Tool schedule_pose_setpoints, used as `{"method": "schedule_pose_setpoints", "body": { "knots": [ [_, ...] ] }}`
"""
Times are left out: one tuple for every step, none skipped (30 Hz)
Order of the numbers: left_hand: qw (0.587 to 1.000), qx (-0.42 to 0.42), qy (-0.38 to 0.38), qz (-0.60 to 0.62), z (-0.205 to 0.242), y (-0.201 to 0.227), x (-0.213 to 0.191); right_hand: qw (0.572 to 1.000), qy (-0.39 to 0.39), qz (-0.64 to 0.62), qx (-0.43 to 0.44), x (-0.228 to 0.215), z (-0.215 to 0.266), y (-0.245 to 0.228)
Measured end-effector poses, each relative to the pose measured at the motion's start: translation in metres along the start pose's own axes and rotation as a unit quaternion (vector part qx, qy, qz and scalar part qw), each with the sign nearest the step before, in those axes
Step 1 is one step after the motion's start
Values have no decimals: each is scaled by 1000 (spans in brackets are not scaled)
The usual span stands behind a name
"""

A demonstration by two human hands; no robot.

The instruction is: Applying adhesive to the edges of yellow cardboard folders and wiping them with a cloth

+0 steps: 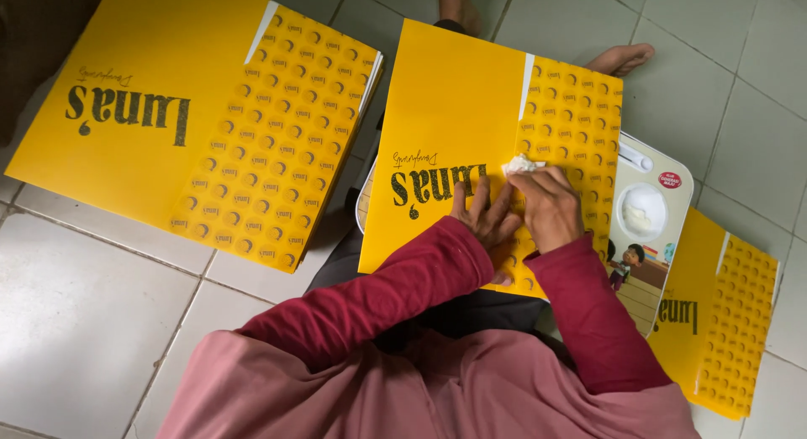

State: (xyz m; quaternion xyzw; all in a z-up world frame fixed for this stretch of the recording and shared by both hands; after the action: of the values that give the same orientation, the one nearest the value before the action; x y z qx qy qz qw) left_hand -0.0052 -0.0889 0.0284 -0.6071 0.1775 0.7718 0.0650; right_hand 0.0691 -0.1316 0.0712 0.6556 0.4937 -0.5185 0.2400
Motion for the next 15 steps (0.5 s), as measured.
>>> {"method": "schedule_pose_setpoints", "body": {
  "knots": [
    [1000, 1, 0, 2, 0, 1, -1, 1000, -2, 0, 1, 4, -5, 6],
    [1000, 0, -2, -1, 0, 2, -3, 1000, 3, -1, -2, 6, -10, 11],
    [1000, -2, -4, -7, 2, 1, -5, 1000, 9, -4, -6, 9, -16, 15],
    [1000, -3, -5, -8, 2, -1, -6, 1000, 10, -5, -6, 17, -26, 28],
    [1000, -1, -12, 4, 2, -3, -7, 1000, 20, 6, -12, 21, -35, 39],
    [1000, 0, -19, 16, 3, -3, -8, 999, 29, 16, -17, 25, -43, 50],
    [1000, 1, -18, 11, 3, -3, -8, 999, 34, 16, -17, 29, -48, 59],
    [999, -2, -25, 20, 3, -3, -6, 999, 35, 20, -14, 34, -54, 67],
    [999, -4, -32, 30, 4, -2, -4, 999, 34, 23, -11, 39, -58, 74],
    [999, -5, -33, 28, 8, -2, -3, 999, 37, 23, -11, 32, -53, 63],
    [999, -9, -22, 21, 9, -2, -4, 1000, 28, 5, -5, 25, -47, 54],
    [1000, -13, -12, 14, 9, -4, -4, 1000, 20, -13, 1, 20, -43, 47],
    [1000, -14, -11, 16, 8, -3, -2, 1000, 19, -12, -1, 15, -34, 36],
    [1000, -18, -5, 14, 5, -5, 0, 999, 27, -20, -6, 10, -25, 26],
    [1000, -19, -3, 17, 4, -2, 6, 999, 31, -30, -6, 6, -11, 15]
  ]
}}
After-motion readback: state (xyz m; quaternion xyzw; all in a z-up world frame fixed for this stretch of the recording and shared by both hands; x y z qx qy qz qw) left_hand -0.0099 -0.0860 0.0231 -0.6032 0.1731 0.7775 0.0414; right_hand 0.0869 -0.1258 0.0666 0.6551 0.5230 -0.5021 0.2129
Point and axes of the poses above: each hand's wrist, its own z-axis away from the middle knuckle, its own x-axis out of the palm, y = z × x, the point moved 9 cm from there along -z, towards the middle knuckle
